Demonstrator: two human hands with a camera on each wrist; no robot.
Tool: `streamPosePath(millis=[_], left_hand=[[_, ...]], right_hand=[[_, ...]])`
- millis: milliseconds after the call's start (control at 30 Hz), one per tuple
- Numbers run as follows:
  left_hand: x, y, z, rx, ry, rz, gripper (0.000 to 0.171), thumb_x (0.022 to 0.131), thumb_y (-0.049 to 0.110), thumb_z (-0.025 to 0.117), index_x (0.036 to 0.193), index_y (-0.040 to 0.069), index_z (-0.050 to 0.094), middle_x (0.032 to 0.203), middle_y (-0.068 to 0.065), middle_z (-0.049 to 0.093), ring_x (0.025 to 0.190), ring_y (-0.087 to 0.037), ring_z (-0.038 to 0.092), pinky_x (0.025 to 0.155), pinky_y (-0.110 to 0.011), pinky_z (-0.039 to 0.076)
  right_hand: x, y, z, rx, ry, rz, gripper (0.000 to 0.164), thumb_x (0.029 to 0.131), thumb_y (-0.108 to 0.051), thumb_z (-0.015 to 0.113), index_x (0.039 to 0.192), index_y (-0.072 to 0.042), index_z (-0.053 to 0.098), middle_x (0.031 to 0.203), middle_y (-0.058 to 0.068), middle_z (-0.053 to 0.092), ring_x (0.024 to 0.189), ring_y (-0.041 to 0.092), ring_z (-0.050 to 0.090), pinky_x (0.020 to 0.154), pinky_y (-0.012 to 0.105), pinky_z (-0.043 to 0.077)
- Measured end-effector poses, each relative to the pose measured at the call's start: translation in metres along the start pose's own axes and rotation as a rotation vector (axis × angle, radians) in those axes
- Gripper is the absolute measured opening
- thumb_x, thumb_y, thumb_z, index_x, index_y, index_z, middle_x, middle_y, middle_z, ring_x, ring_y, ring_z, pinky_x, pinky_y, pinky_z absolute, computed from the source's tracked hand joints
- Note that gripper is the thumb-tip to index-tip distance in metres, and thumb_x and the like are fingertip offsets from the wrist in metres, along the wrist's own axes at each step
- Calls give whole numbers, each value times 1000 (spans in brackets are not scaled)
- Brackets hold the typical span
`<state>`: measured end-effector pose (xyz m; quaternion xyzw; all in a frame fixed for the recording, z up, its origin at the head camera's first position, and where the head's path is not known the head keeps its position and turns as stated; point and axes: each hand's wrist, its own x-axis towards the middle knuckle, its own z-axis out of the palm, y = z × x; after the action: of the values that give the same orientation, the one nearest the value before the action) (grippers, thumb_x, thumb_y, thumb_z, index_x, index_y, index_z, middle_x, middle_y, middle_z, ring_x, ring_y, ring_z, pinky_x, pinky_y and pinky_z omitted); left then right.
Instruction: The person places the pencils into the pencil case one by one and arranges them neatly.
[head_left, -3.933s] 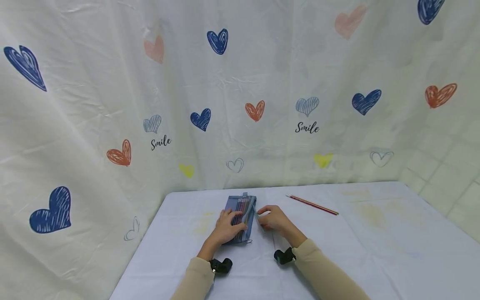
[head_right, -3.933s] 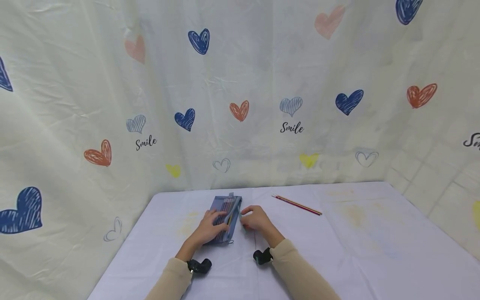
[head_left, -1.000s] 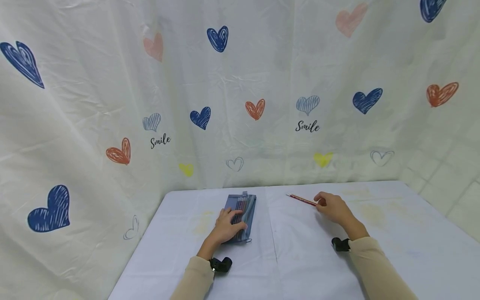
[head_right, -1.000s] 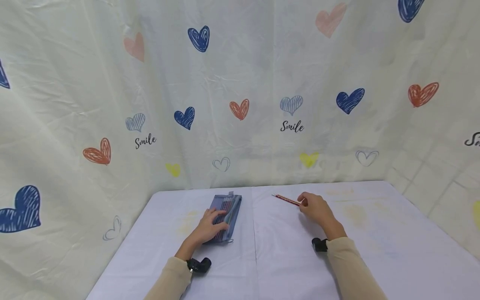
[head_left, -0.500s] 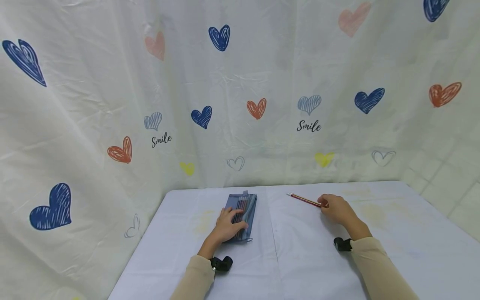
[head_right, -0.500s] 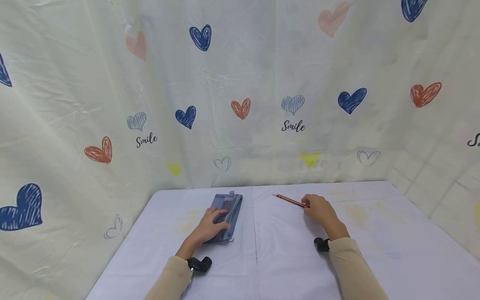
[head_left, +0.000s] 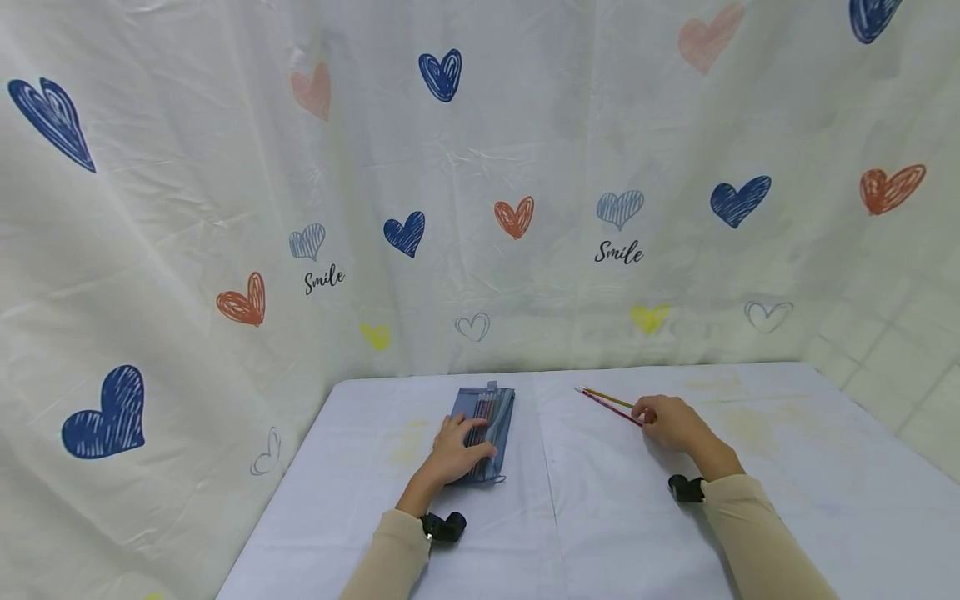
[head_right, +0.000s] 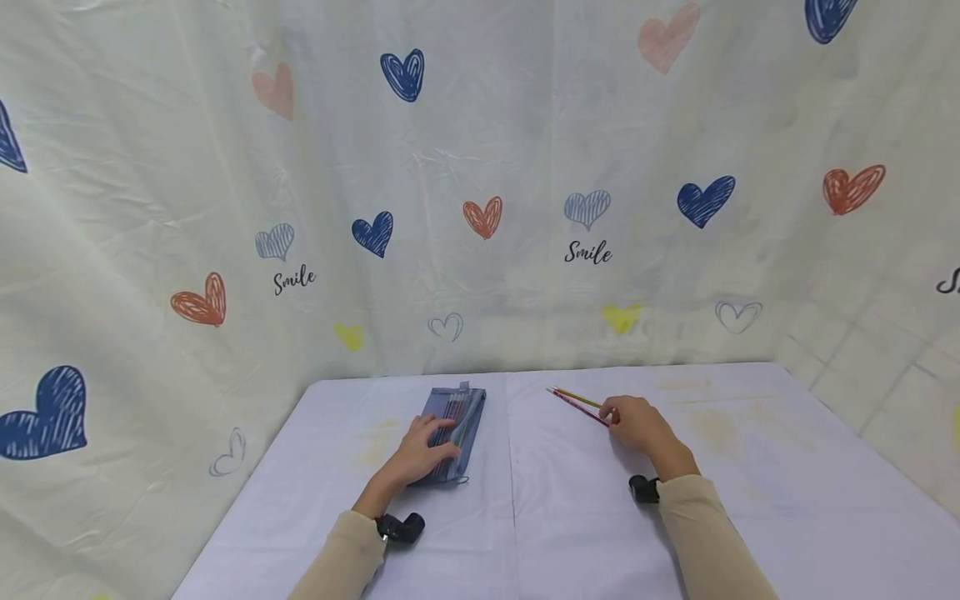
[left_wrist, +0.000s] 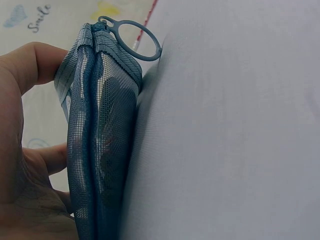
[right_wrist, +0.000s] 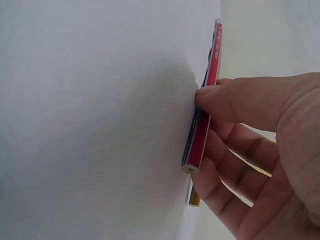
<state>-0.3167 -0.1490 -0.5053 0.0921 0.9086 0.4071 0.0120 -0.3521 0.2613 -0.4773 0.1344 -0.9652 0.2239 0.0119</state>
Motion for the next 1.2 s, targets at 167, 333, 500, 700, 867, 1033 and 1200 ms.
streamPosePath(millis=[167, 333, 500, 700, 867, 1033, 1200], left_hand=[[0, 1, -1, -6, -1, 4, 67, 82, 44, 69, 145, 21, 58, 166, -23, 28, 157, -50, 8, 116, -78, 14], [-1, 1, 0, -7, 0, -2, 68, 82, 45, 69, 145, 21, 57, 167, -22, 27, 158, -48, 8, 116, -78, 14], [-2, 1, 0, -10, 2, -1, 68, 82, 44, 69, 145, 20, 58, 166, -22, 28, 157, -49, 9, 115, -79, 15], [-1, 2, 1, -18, 4, -19, 67, 82, 43, 69, 144, 22, 58, 167, -21, 28, 158, -48, 8, 116, -78, 15], [-2, 2, -1, -24, 0, -5, 67, 82, 43, 70, 144, 20, 58, 166, -22, 28, 157, -49, 9, 115, -79, 15], [-2, 3, -1, -18, -2, -3, 68, 81, 43, 70, 144, 20, 58, 166, -22, 28, 157, -50, 8, 115, -79, 15], [-3, 4, -1, -23, 0, -6, 68, 81, 43, 70, 144, 20, 58, 166, -22, 28, 157, -49, 9, 115, -79, 15]], right_hand=[[-1, -2, 1, 2, -14, -31, 20, 84, 0, 67, 102, -6, 70, 83, 5, 63, 73, 19, 54, 63, 32, 44], [0, -4, 3, 34, -48, -7, 22, 83, 0, 65, 103, -7, 70, 83, 4, 62, 68, 17, 54, 58, 31, 45], [1, -4, 4, 63, -73, 14, 24, 81, 1, 66, 103, -8, 68, 83, 4, 63, 65, 17, 56, 55, 32, 47], [1, -7, 4, 71, -81, -8, 23, 79, 1, 68, 101, -7, 67, 82, 3, 63, 68, 17, 56, 59, 32, 47], [0, -11, 4, 76, -68, -29, 22, 79, 1, 68, 99, -6, 67, 80, 2, 64, 70, 16, 55, 61, 30, 46], [0, -14, 5, 111, -76, -26, 23, 79, 1, 68, 101, -4, 67, 79, 3, 64, 67, 15, 56, 60, 30, 47], [1, -17, 8, 161, -84, -19, 26, 79, 1, 68, 104, -3, 67, 79, 3, 64, 66, 15, 58, 59, 31, 49]])
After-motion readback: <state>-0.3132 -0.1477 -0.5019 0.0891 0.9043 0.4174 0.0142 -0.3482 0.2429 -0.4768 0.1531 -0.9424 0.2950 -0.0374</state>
